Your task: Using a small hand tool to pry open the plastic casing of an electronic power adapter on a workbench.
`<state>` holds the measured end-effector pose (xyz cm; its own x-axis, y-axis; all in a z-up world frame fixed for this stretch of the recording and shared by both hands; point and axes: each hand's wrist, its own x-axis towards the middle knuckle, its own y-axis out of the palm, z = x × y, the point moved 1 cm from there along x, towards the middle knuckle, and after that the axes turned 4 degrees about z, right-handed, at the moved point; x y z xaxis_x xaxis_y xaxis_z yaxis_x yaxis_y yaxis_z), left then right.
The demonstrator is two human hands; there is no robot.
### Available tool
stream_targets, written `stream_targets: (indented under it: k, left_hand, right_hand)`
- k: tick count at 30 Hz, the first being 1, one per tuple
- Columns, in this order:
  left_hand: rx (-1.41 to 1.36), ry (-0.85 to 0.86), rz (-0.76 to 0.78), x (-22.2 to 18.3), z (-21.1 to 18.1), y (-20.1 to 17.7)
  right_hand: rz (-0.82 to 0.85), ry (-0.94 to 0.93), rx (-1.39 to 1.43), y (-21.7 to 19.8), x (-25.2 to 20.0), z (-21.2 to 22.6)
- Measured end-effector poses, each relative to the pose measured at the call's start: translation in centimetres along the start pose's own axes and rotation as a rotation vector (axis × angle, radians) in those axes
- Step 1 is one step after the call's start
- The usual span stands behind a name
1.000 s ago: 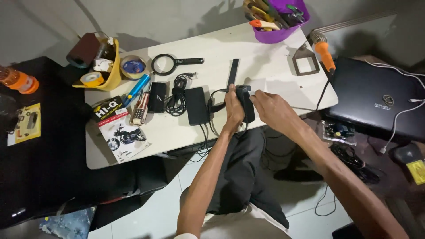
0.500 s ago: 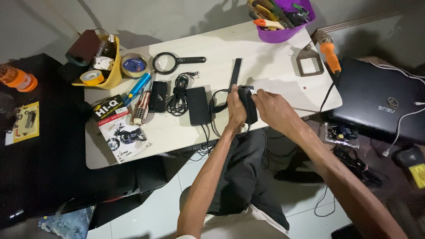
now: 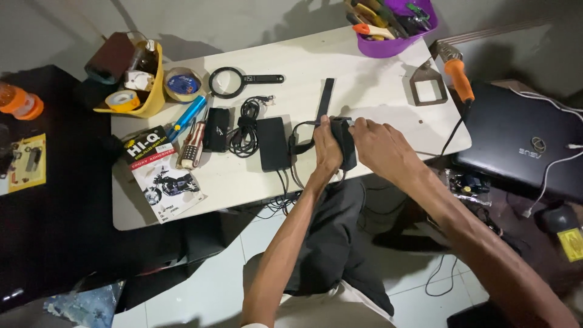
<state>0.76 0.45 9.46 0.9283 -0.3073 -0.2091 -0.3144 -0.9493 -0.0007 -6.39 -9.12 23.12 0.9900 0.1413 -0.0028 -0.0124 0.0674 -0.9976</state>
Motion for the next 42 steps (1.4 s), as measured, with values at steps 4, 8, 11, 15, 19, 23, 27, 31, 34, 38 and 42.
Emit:
stream_targets:
  k: [4,8,11,15,19,23,27,31,34,38,42]
  left_hand:
    - [-0.014,-0.041,0.018,-0.2,0.7,-0.5]
    - [-0.014,-0.031,0.015,-0.4,0.3,-0.4]
    - [0.022,0.062,-0.003,-0.7,0.5,-0.7]
    - [0.066,0.114,-0.023,-0.4,1.2,-0.6]
    - [0.072,0.059,-0.015,-0.5,1.1,-0.5]
    - [0.005,0.079,-0.007,-0.6,-0.2,-0.3]
    - [0.025,0.250,-0.070,4.5,7.3,1.3]
    - [0.040,0.262,-0.086,0.1,1.7,-0.4]
    - [-0.013,0.054,-0.015,1.9,4.0,0.8]
    - [0.011,0.026,0.009,1.6,3.6,0.6]
    - [0.106,0.057,0.037,-1.4,0.3,-0.6]
  right_hand:
    - [0.061,-0.012,0.154,0.2,0.7,-0.3]
    - [0.089,0.020,0.223,-0.1,0.6,0.3]
    - [0.104,0.050,0.222,0.4,0.6,0.4]
    - [0.090,0.072,0.204,1.7,0.7,0.3]
    - [0.109,0.075,0.195,1.1,0.9,0.5]
    - [0.103,0.046,-0.046,0.2,0.8,0.8]
    - [0.140,0.012,-0.054,0.3,1.1,0.4]
    - [0.143,0.032,0.010,0.9,1.2,0.0]
    - [0.102,-0.021,0.136,2.1,1.7,-0.7]
    - [0.097,-0.050,0.110,1.3,1.3,-0.4]
    - [0.133,-0.115,0.090,4.1,-0.4,-0.7]
